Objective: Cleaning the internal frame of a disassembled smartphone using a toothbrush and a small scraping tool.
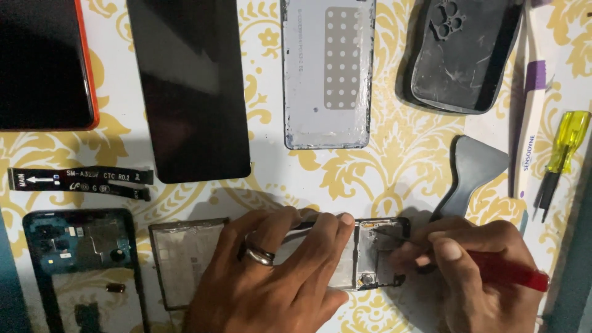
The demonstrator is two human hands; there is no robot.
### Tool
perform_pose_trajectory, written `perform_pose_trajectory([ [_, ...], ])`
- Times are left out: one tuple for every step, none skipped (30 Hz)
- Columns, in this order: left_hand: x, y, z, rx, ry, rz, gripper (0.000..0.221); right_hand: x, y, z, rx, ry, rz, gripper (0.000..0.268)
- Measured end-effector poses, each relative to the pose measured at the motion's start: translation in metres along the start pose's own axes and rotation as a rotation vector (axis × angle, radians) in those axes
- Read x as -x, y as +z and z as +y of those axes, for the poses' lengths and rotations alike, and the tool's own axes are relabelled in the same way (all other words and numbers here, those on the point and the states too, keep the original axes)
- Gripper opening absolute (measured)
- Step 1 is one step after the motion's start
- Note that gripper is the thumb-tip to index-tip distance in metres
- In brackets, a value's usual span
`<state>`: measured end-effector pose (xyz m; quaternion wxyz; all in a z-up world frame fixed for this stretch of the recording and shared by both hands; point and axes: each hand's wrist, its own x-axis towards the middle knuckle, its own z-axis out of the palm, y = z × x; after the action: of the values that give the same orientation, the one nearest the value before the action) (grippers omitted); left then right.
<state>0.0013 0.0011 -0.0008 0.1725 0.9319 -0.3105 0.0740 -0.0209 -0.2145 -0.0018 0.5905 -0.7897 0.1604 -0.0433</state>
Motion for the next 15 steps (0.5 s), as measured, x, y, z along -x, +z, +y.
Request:
perform_pose_trajectory([
  [0.000, 0.000, 0.000, 0.002, -0.001, -0.001, 0.066, -0.001, -0.001, 0.000, 0.001, 0.002, 0.000, 0.014],
  [0.000, 0.000, 0.000, 0.010, -0.003, 0.002, 0.066, -0.001, -0.001, -0.001, 0.010, -0.022, -0.021, 0.014],
  [0.000, -0.001, 0.000, 0.017, -0.006, 0.004, 0.067, -0.002, -0.001, -0.001, 0.018, -0.046, -0.043, 0.015],
  [0.000, -0.002, 0.000, 0.017, -0.007, 0.003, 0.067, -0.001, 0.000, -0.001, 0.018, -0.045, -0.044, 0.015],
  [-0.001, -0.002, 0.000, 0.010, -0.005, -0.011, 0.070, 0.000, 0.001, -0.001, -0.017, -0.006, -0.009, 0.018],
  [-0.001, -0.003, 0.000, 0.004, -0.003, -0.025, 0.073, 0.000, 0.002, -0.002, -0.052, 0.032, 0.026, 0.022],
  [-0.002, -0.003, -0.001, 0.003, -0.002, -0.023, 0.073, -0.001, 0.001, -0.002, -0.052, 0.030, 0.026, 0.022],
  [-0.002, -0.003, -0.001, 0.002, 0.005, -0.016, 0.070, -0.003, 0.001, -0.003, -0.023, 0.005, -0.005, 0.018],
  [-0.001, -0.003, -0.001, 0.004, 0.011, -0.010, 0.066, -0.004, 0.000, -0.003, 0.008, -0.018, -0.038, 0.013],
  [-0.001, -0.003, -0.001, 0.006, 0.010, -0.011, 0.066, -0.003, -0.002, -0.001, 0.010, -0.017, -0.038, 0.013],
  [-0.001, -0.003, -0.001, -0.001, 0.013, -0.026, 0.072, -0.002, -0.005, 0.001, -0.074, 0.026, -0.037, 0.017],
  [-0.002, -0.004, -0.001, -0.009, 0.015, -0.041, 0.078, -0.001, -0.007, 0.003, -0.157, 0.068, -0.036, 0.021],
  [-0.001, -0.003, -0.001, -0.010, 0.017, -0.039, 0.078, -0.002, -0.003, -0.002, -0.159, 0.066, -0.034, 0.021],
  [0.000, -0.002, -0.001, -0.010, 0.020, -0.030, 0.073, -0.002, 0.001, -0.006, -0.049, 0.034, -0.024, 0.018],
  [0.001, 0.000, 0.000, -0.007, 0.021, -0.022, 0.069, -0.002, 0.005, -0.011, 0.062, 0.005, -0.014, 0.016],
])
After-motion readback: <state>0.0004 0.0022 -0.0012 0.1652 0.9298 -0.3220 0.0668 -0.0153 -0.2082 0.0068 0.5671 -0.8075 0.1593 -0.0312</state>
